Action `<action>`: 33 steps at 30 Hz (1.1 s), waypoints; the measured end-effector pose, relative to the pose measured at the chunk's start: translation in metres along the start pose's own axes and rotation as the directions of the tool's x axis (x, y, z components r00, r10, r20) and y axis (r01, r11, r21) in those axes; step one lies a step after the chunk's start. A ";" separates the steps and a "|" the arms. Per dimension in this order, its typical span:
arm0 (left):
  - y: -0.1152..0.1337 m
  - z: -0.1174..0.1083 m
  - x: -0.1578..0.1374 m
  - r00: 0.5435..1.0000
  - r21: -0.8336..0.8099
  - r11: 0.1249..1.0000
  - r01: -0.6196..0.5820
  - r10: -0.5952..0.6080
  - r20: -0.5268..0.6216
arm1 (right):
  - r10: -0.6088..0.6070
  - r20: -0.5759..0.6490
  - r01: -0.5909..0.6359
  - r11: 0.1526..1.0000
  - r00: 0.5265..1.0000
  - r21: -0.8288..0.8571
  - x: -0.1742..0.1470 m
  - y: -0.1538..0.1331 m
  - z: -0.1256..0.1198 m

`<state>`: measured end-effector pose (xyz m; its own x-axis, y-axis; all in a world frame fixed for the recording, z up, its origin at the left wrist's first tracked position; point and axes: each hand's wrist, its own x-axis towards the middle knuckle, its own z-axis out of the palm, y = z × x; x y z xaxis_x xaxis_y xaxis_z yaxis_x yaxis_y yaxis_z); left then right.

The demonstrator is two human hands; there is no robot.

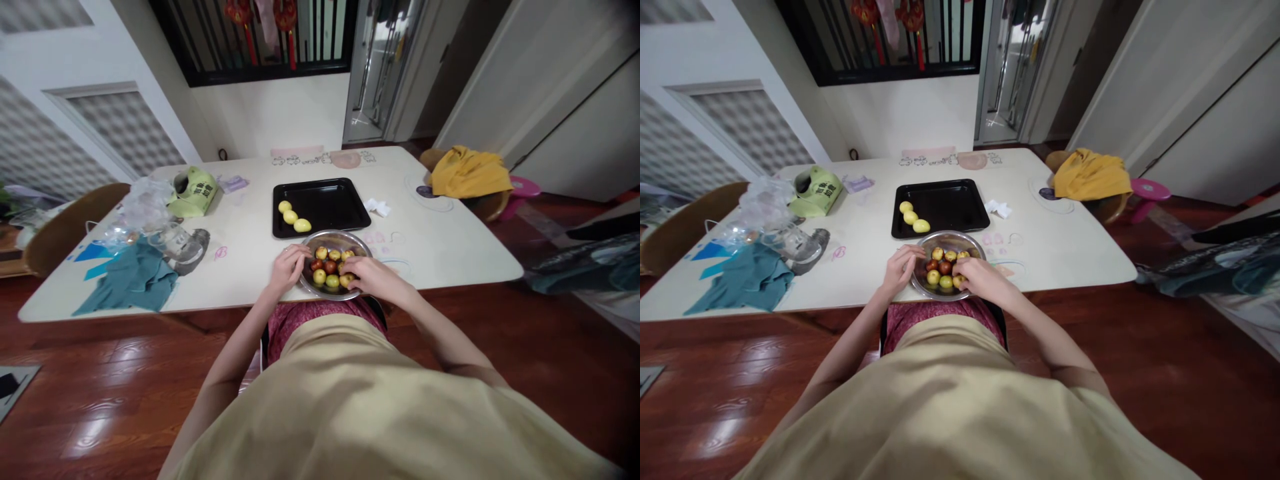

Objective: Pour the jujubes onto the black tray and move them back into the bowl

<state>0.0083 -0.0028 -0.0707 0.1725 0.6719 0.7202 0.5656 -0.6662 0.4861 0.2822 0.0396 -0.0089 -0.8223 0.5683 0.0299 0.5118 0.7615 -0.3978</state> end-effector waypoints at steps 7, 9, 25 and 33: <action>0.000 0.000 0.000 1.000 -0.003 1.000 0.002 -0.002 -0.001 | -0.012 -0.028 0.014 0.999 1.000 0.047 0.000 0.001 -0.001; 0.000 0.000 0.001 1.000 0.001 1.000 0.004 -0.004 0.000 | -0.022 -0.086 0.029 0.996 0.996 0.082 -0.004 0.006 -0.005; -0.002 -0.006 0.002 0.999 0.055 0.998 0.025 -0.024 -0.027 | -0.037 -0.643 0.074 0.997 0.765 0.032 -0.012 0.075 0.037; -0.043 -0.013 0.029 0.992 0.142 0.984 0.111 -0.101 -0.072 | 0.007 -0.689 0.080 0.992 0.725 0.095 -0.006 0.078 0.049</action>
<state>-0.0216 0.0411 -0.0649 0.0561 0.7110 0.7010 0.6897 -0.5353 0.4877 0.3150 0.0799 -0.0844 -0.4207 0.6321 0.6508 0.4184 0.7717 -0.4790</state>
